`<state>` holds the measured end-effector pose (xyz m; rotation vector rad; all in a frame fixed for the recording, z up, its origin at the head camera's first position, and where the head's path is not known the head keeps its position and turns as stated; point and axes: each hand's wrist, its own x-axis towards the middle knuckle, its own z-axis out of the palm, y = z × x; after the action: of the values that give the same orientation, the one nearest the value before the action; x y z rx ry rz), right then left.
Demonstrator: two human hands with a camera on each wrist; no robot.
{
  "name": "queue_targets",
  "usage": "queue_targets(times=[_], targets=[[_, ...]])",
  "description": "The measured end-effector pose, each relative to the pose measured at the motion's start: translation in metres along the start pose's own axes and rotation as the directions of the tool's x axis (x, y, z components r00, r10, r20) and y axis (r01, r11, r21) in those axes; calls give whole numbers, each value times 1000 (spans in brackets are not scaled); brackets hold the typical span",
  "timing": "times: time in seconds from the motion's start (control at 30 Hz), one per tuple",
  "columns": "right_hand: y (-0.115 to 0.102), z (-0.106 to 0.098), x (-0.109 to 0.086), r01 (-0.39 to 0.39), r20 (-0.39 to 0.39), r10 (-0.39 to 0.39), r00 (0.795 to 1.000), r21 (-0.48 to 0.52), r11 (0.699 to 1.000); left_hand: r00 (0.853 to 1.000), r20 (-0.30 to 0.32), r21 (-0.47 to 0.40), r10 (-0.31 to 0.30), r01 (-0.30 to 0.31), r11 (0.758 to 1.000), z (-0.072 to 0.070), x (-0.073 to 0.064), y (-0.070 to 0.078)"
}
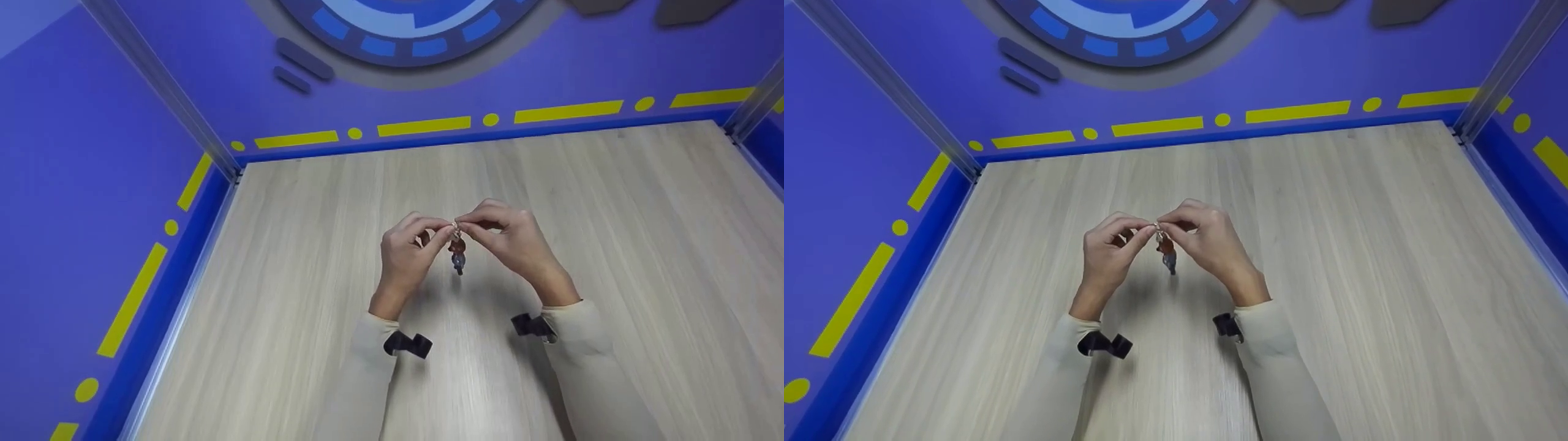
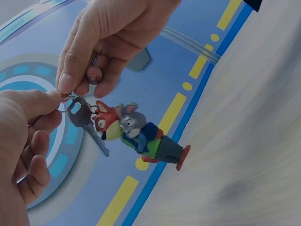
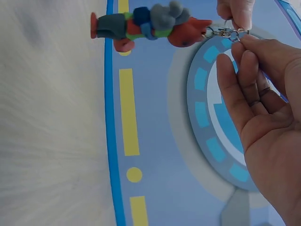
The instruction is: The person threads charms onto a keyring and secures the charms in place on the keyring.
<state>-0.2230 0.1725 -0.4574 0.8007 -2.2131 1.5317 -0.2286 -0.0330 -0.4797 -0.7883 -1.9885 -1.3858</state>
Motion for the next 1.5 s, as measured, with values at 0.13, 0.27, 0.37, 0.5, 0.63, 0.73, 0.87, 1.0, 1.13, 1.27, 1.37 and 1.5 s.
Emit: queue_targets(times=[0.13, 0.27, 0.37, 0.5, 0.63, 0.73, 0.87, 1.0, 1.13, 1.27, 1.37, 1.5], targets=[[3, 2, 0, -27, -20, 28, 999, 51, 998, 998, -6, -80, -63, 62, 995, 1, -2, 0], [3, 3, 0, -48, -12, 49, 999, 60, 997, 992, 4, -102, -125, 125, 987, 1, -5, -1], [2, 3, 1, -48, -1, 48, 999, 3, 999, 987, 39, -89, -155, 158, 983, 0, -4, -2], [-1, 1, 1, -3, 40, 9, 999, -144, 990, 983, 103, -1, -155, 156, 988, -4, -2, -3], [-3, 2, -1, 53, 99, -29, 995, -242, 969, 981, 138, 127, -136, 119, 985, -6, -2, -3], [-4, 3, -1, 87, 125, -53, 991, -287, 954, 981, 157, 200, -114, 81, 976, -7, 0, -2], [-5, 4, 0, 111, 116, -78, 990, -307, 945, 983, 165, 237, -74, 34, 971, -8, 2, -1], [-4, 3, -1, 100, 91, -79, 993, -258, 961, 988, 148, 221, -44, 10, 975, -9, 2, 1], [-5, 2, 0, 90, 58, -79, 995, -207, 974, 994, 113, 207, -8, -16, 978, -8, 2, 1], [-6, 1, 2, 76, 22, -73, 997, -160, 984, 997, 76, 183, 15, -28, 983, -7, 5, 2], [-6, 2, 2, 59, 11, -58, 998, -119, 991, 998, 58, 146, 16, -24, 989, -7, 5, 2], [-5, 3, 2, 28, -2, -28, 1000, -65, 998, 999, 38, 50, -10, 9, 999, -5, 3, 1]])
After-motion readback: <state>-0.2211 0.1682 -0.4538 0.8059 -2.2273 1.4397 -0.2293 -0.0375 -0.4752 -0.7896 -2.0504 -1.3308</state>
